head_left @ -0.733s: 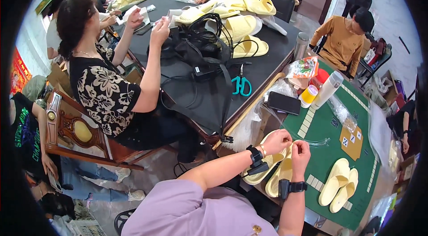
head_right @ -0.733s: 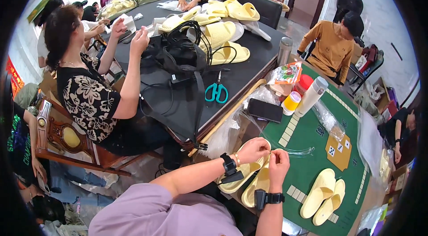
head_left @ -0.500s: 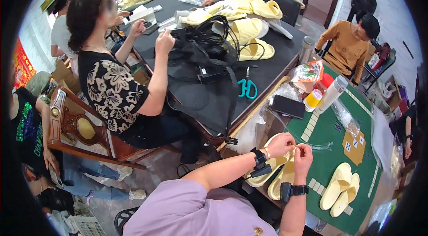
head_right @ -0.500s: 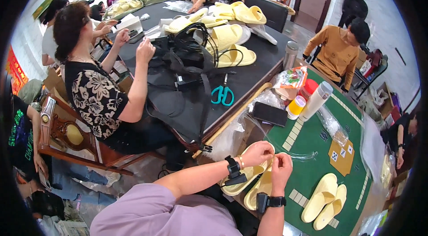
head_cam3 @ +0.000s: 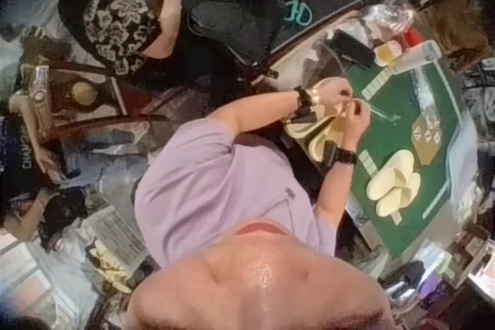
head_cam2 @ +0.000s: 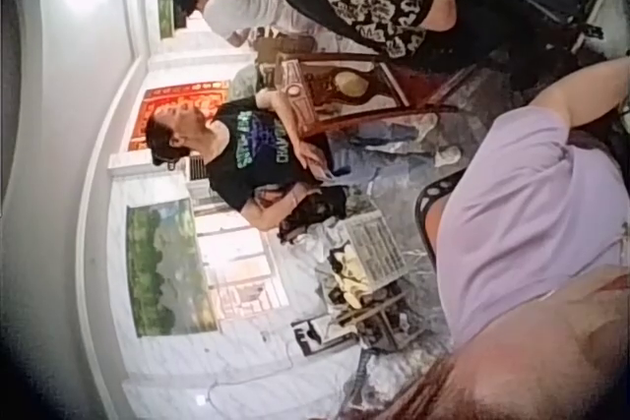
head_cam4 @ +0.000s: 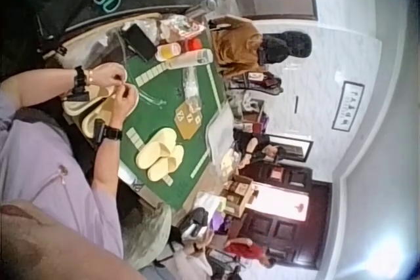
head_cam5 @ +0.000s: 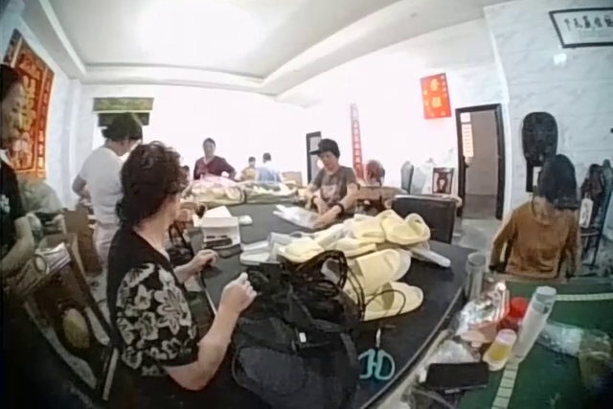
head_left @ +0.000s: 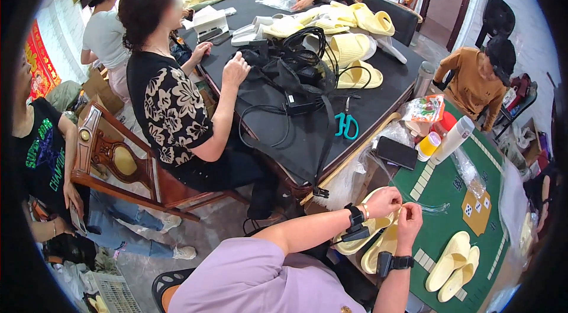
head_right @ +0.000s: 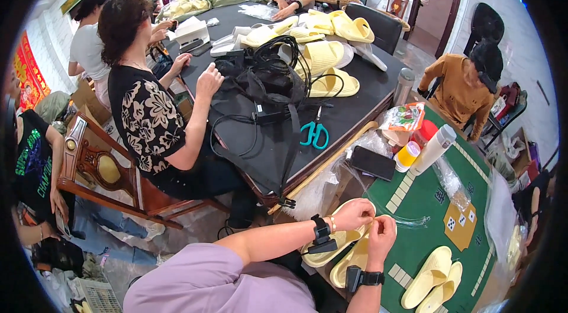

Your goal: The recorder is trimming excess material and assembling parts of yellow rubber sandals at a workbench in a shared workshop.

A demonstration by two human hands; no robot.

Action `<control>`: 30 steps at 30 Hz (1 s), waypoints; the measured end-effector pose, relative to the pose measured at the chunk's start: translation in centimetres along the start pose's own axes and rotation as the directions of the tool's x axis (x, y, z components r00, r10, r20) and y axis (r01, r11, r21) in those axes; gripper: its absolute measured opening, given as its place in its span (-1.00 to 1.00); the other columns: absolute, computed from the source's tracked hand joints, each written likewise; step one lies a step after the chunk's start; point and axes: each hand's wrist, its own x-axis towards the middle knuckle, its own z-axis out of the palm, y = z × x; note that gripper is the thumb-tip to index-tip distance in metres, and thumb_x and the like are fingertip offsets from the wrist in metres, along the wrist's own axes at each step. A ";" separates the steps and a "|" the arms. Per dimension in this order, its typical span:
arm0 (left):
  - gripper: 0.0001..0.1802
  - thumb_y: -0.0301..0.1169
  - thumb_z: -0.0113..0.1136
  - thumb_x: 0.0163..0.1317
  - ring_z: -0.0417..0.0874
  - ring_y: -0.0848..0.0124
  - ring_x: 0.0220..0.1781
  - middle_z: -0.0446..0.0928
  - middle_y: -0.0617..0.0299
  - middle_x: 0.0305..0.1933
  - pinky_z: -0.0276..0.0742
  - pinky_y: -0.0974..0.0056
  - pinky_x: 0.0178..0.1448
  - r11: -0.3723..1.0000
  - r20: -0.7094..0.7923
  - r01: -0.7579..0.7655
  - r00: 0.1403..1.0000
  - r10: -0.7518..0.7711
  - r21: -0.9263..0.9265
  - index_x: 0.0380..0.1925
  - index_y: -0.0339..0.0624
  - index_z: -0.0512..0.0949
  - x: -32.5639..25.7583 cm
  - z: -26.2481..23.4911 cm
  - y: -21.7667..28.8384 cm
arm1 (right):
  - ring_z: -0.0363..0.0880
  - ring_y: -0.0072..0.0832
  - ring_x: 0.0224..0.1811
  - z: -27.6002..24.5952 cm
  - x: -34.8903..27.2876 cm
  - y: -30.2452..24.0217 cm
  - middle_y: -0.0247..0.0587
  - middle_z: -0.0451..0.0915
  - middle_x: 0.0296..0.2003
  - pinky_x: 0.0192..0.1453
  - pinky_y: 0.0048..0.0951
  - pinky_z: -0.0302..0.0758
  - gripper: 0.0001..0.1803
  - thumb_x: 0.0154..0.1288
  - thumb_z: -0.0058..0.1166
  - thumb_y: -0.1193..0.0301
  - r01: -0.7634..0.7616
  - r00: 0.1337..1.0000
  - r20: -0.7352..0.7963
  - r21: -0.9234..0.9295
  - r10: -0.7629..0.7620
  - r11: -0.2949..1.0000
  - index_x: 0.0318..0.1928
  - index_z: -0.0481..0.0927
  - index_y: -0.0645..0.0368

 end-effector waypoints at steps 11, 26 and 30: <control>-0.88 -0.44 0.25 -0.01 0.58 0.18 -0.30 0.54 0.11 -0.39 0.51 0.19 -0.18 1.000 0.004 0.008 1.000 -0.008 -0.009 -0.47 -0.25 0.57 -0.3 0.0 0.3 | 0.42 -0.44 -0.40 -0.1 -0.2 -0.4 -0.25 0.44 -0.40 -0.31 -0.45 0.40 -0.96 0.15 0.06 0.62 0.002 1.000 -0.003 0.009 -0.002 1.000 -0.38 0.49 0.25; -0.87 -0.42 0.26 -0.01 0.59 0.16 -0.30 0.54 0.10 -0.39 0.51 0.16 -0.18 1.000 0.015 0.010 1.000 -0.009 -0.016 -0.47 -0.25 0.57 0.0 -0.2 0.1 | 0.41 -0.43 -0.39 0.1 -0.1 -0.3 -0.24 0.45 -0.41 -0.29 -0.44 0.40 -0.95 0.15 0.07 0.62 0.014 1.000 0.006 -0.028 -0.013 1.000 -0.36 0.49 0.25; -0.87 -0.42 0.26 -0.02 0.59 0.17 -0.30 0.54 0.10 -0.39 0.51 0.17 -0.18 0.999 0.032 0.045 0.999 -0.044 -0.028 -0.48 -0.25 0.57 0.1 -0.2 0.0 | 0.42 -0.44 -0.38 0.1 0.0 -0.1 -0.25 0.45 -0.40 -0.28 -0.45 0.40 -0.95 0.15 0.07 0.62 -0.004 1.000 0.014 -0.005 0.004 1.000 -0.36 0.49 0.25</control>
